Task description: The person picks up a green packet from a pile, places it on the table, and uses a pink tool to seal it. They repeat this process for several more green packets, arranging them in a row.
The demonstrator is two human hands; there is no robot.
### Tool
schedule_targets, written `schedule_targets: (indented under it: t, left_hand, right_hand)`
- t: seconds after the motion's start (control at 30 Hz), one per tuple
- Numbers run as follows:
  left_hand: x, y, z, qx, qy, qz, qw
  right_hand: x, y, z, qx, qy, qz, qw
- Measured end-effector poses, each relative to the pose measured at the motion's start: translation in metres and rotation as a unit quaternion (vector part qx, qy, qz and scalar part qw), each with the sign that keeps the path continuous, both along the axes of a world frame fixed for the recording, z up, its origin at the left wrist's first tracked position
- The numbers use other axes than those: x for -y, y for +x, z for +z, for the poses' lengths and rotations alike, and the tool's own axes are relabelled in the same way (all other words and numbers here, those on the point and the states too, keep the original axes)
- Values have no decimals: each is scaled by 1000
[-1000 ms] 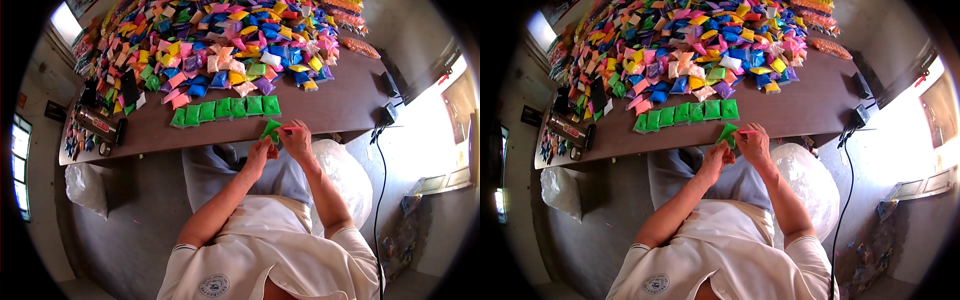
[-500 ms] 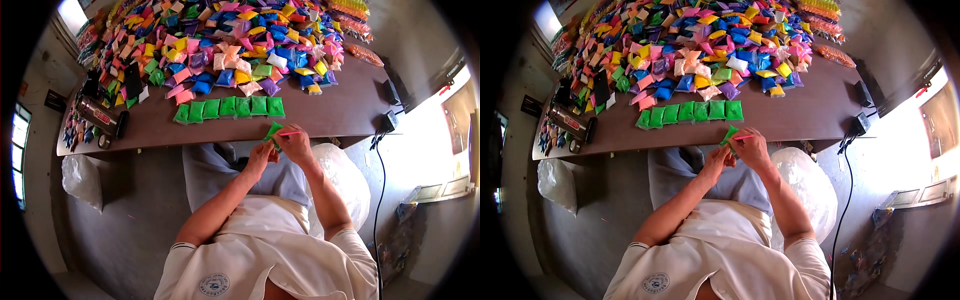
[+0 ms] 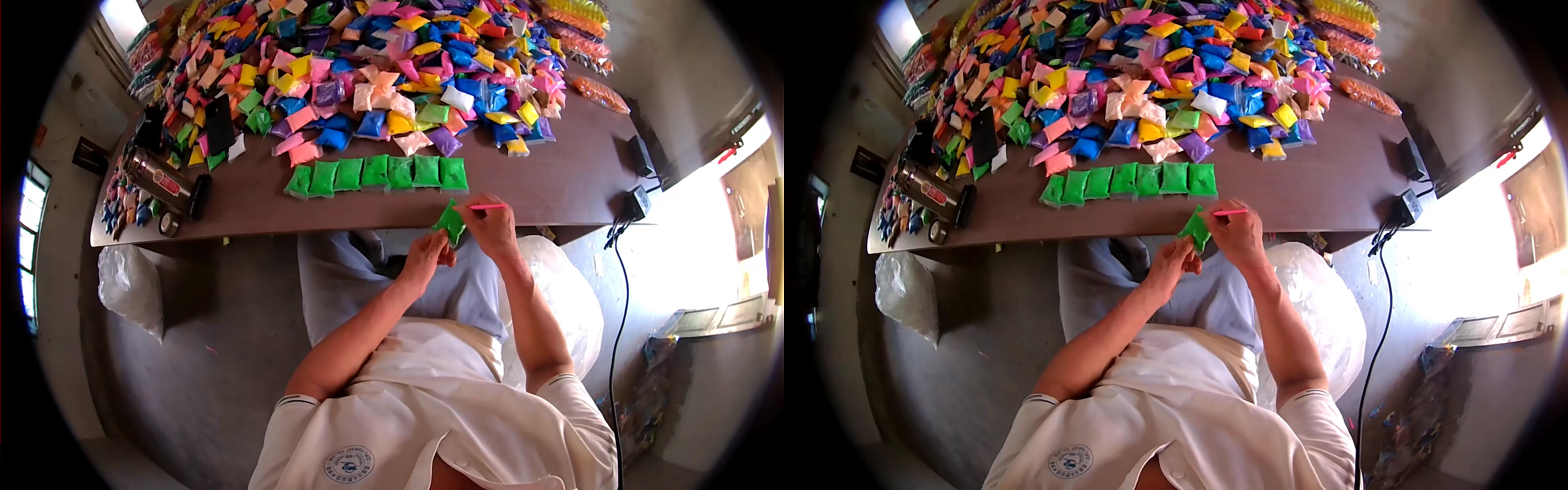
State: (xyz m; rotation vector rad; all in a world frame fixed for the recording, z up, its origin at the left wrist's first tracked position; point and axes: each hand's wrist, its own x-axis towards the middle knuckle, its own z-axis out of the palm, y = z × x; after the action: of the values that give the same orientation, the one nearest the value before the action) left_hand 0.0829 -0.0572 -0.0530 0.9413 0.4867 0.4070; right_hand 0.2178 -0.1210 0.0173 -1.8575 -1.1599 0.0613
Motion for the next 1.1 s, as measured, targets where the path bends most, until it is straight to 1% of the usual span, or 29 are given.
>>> schedule_targets:
  t: [0.03,0.1,0.13,0.23,0.3,0.33,0.4,0.43,0.47,0.53,0.57,0.6,0.67,0.7,0.77,0.8,0.87,0.93,1.0,1.07,1.1]
  left_hand:
    - [0,0,0,3,0,-4,1000]
    - [1,1,1,7,1,-10,1000]
    - [1,1,3,12,-4,-12,1000]
    - [-1,0,7,18,6,-15,1000]
    - [0,-1,8,18,18,-16,1000]
    - [0,-2,7,11,18,-15,1000]
    - [-3,0,4,4,21,-11,1000]
    - [-2,-1,3,-4,12,-8,1000]
    - [0,0,1,-11,4,-7,1000]
    - [2,3,3,-5,2,-7,1000]
    - [3,4,5,2,-1,-2,1000]
    - [3,4,7,1,-1,-2,1000]
    - [1,3,12,-12,9,-7,1000]
    - [1,3,14,-13,9,-7,1000]
    - [2,4,20,-3,20,-8,1000]
    - [2,3,19,-2,21,-8,1000]
    - [-1,1,14,-10,10,-10,1000]
    - [1,1,6,-11,0,-5,1000]
    - [1,4,6,-6,-8,-3,1000]
    - [1,5,9,-2,-29,-2,1000]
    - [0,4,11,-4,-29,-1,1000]
  right_hand:
    - [2,-3,0,-1,-2,-1,1000]
    - [1,-8,1,59,25,60,996]
    - [2,-6,1,60,26,60,996]
    - [3,10,-8,92,15,37,995]
    - [4,27,-17,123,16,-57,991]
    - [7,24,-12,123,16,-57,991]
    - [15,19,-2,1,64,-48,997]
    - [17,10,2,-5,87,-24,996]
    - [19,4,-2,-8,85,-28,996]
    - [20,-3,-7,6,40,16,999]
    - [18,-8,-1,37,44,29,998]
    - [17,-5,-5,36,44,29,998]
    - [11,5,-15,99,71,2,993]
    - [11,11,-19,98,71,1,993]
    - [11,22,-17,198,92,-72,973]
    - [15,24,-16,199,93,-73,973]
    - [20,22,-7,11,107,-94,990]
    - [27,7,-5,26,105,-84,991]
    - [28,-12,-7,9,93,-13,996]
    - [24,-15,-19,-8,88,-16,996]
    - [22,-14,-22,50,89,-30,994]
